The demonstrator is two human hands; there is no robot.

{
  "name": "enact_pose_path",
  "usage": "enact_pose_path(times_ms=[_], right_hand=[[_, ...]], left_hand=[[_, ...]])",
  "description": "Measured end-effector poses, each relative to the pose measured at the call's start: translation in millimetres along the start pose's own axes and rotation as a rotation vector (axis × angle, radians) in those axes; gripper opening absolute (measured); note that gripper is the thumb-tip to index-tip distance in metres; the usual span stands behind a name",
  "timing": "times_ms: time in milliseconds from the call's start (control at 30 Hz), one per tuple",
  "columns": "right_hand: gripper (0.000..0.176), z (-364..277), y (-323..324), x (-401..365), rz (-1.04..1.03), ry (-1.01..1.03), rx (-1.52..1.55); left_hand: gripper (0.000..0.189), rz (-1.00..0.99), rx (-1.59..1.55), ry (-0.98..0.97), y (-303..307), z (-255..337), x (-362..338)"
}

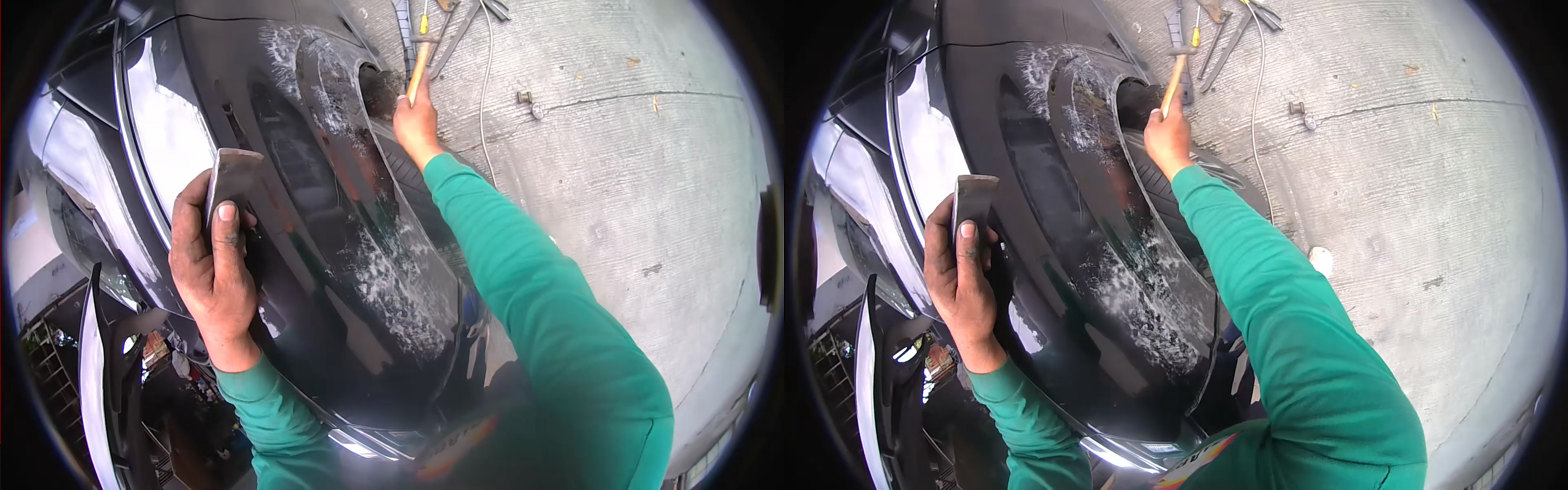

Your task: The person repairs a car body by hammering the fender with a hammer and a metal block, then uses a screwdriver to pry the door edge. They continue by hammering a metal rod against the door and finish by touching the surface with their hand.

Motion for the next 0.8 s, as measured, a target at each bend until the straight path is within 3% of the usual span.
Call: enact_pose_path(times_ms=[33, 100, 233, 300, 333, 367, 433, 500, 533, 567, 633, 700, 767, 800], right_hand=[[0.07, 24, -11, 4, -0.278, -0.046, 0.102], [0.072, 43, -16, 8, -0.392, 0.038, 0.065], [0.07, 29, -8, 8, -0.2, 0.011, 0.147], [0.069, 17, -11, -1, -0.003, -0.096, 0.071], [0.07, 36, -21, 2, -0.117, 0.043, 0.014], [0.072, 56, -33, 11, -0.499, 0.026, 0.0], [0.07, 54, -37, 11, -0.334, 0.3, -0.13], [0.069, 40, -28, 13, -0.156, 0.1, -0.046], [0.069, 43, -38, 26, -0.109, -0.112, 0.133], [0.073, 48, -41, 34, 0.011, -0.135, 0.293], [0.071, 35, -40, 30, 0.16, -0.144, 0.235], [0.067, 30, -40, 15, -0.477, -0.308, 0.208], [0.063, 47, -47, 18, -0.438, -0.254, 0.205], [0.063, 49, -45, 17, -0.299, -0.121, 0.168]], left_hand=[[0.033, 0.001, -0.01, 0.013, 0, 0, -1], [0.034, -0.026, 0.004, 0.025, 2, 1, -1], [0.035, 0.047, -0.032, -0.006, -6, -1, -2], [0.04, 0.015, 0.014, -0.005, -2, -3, -1], [0.04, 0.009, 0.034, -0.022, -1, -6, -1], [0.04, 0.01, 0.034, -0.023, -1, -4, -1], [0.035, 0.01, -0.002, -0.008, -1, -2, -1], [0.035, 0.017, -0.021, 0.009, -1, -3, -2], [0.035, 0.028, -0.039, 0.018, -2, -4, -1], [0.035, 0.027, -0.04, 0.021, -2, -4, -1], [0.034, 0.032, -0.012, 0.014, -2, -4, -1], [0.034, 0.017, 0.001, 0.01, 1, -4, -1], [0.034, 0.019, 0.004, 0.004, 0, -4, 1], [0.034, 0.012, -0.011, 0.014, 0, -3, 0]])
Point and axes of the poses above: each hand's wrist, its own x-axis towards the middle knuckle, its own y-axis out of the back of the hand, z = x × y, the point moved 2 cm from there along x, towards the middle knuckle, and after that the axes turned 1 degree about -y, right-handed, at the moved point
